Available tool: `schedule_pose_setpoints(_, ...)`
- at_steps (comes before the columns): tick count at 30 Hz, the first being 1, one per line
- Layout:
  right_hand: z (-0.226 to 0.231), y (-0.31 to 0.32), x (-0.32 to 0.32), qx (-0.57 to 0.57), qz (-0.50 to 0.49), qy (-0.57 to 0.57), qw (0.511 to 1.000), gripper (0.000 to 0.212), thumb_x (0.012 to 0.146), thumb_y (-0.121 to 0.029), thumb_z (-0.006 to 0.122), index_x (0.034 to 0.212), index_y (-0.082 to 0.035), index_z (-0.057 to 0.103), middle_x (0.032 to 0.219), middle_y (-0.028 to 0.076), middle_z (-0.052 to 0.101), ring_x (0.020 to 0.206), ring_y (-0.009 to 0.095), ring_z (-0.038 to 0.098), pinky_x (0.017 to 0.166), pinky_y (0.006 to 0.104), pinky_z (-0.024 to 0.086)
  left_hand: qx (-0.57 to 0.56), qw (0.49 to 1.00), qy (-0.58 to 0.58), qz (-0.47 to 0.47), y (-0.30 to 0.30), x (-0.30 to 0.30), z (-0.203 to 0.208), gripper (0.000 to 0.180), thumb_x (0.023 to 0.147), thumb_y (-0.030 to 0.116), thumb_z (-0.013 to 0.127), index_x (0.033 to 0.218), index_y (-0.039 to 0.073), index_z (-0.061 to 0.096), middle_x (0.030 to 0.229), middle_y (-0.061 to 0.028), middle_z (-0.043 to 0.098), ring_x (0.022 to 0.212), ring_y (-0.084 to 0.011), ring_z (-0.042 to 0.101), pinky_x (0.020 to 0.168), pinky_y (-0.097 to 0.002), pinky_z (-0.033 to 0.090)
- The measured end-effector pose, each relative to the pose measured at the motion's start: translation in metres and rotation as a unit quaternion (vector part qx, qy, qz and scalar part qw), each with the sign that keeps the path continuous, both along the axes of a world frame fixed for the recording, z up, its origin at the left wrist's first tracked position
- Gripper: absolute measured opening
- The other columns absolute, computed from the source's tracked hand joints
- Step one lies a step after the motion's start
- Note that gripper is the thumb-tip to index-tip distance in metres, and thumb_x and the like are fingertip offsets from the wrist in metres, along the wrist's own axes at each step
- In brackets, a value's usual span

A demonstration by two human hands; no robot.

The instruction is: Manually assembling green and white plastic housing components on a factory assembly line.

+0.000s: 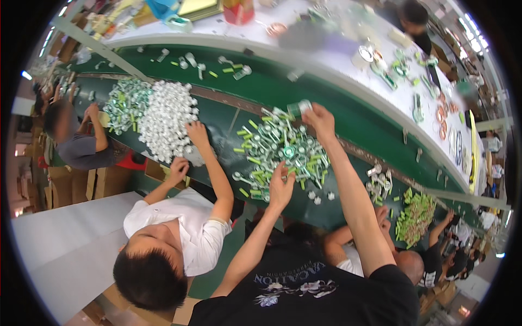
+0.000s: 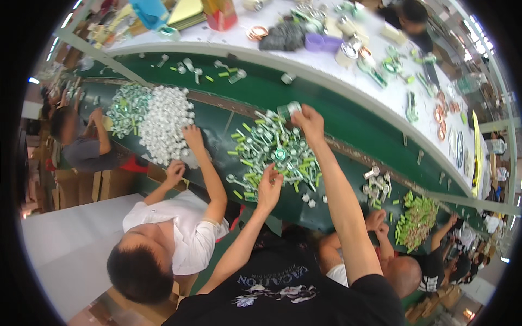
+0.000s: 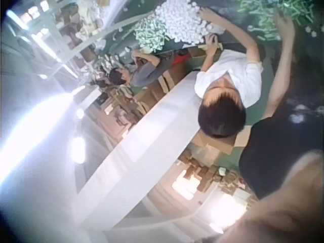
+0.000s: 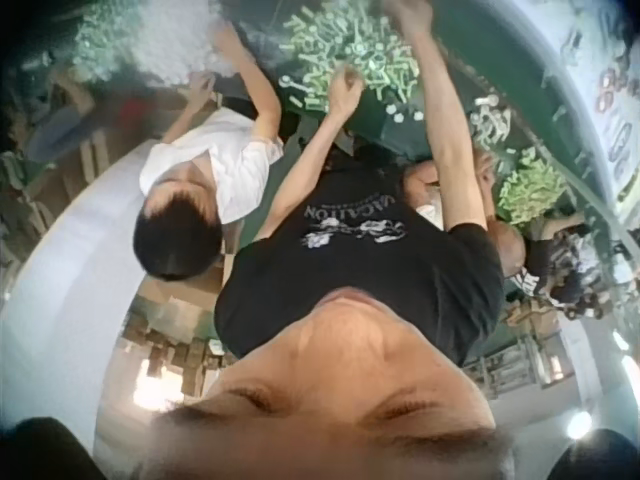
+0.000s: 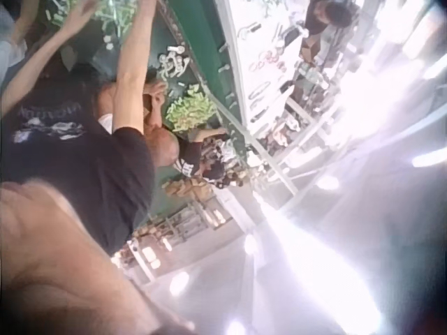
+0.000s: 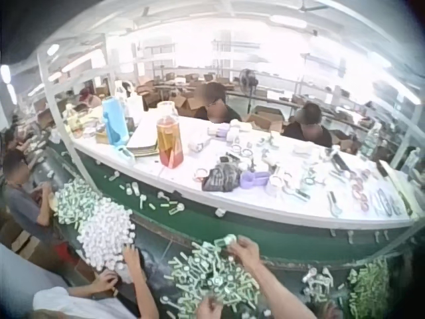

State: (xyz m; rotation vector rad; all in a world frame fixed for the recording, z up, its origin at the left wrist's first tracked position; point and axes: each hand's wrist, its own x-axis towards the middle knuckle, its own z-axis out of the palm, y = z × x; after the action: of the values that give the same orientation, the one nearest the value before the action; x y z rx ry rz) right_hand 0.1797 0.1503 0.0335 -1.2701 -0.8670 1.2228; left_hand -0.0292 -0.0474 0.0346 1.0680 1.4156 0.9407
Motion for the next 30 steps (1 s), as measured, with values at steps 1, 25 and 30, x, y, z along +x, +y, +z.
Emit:
schedule_pose_setpoints(1, -0.003, 0.007, -0.013, 0.009, -0.056, -0.013, 0.998, 0.035, 0.098, -0.019, 0.085, 0.123, 0.004, 0.076, 0.106, 0.010, 0.080, 0.088, 0.014, 0.074, 0.075, 0.0292, 0.060, -0.025, 0.999, 0.003, -0.022, -0.010, -0.003, -0.008, 0.060, 0.107, 0.022, 0.072, 0.159, -0.001, 0.054, 0.137, -0.0215, 0.070, 0.120, -0.0299, 0.072, 0.098, -0.0420, 0.059)
schedule_pose_setpoints(25, -0.134, -0.357, 0.077, -0.202, -0.054, -0.502, 0.839, 0.040, 0.084, -0.010, 0.091, 0.120, -0.010, 0.074, 0.117, 0.012, 0.065, 0.080, 0.031, 0.074, 0.078, 0.0469, 0.062, 0.205, 0.755, 0.455, -0.426, 0.016, 0.146, -0.052, 0.034, 0.100, 0.028, 0.074, 0.125, 0.005, 0.075, 0.092, -0.0149, 0.078, 0.080, -0.0333, 0.080, 0.072, -0.0462, 0.063)
schedule_pose_setpoints(30, -0.123, -0.341, 0.065, -0.180, -0.070, -0.472, 0.860, 0.032, 0.086, -0.003, 0.083, 0.116, -0.008, 0.075, 0.113, 0.014, 0.066, 0.080, 0.031, 0.074, 0.077, 0.0452, 0.062, 0.178, 0.694, 0.511, -0.474, 0.052, 0.158, -0.086, 0.026, 0.098, 0.022, 0.077, 0.117, 0.006, 0.074, 0.094, -0.0152, 0.082, 0.090, -0.0311, 0.082, 0.075, -0.0439, 0.065)
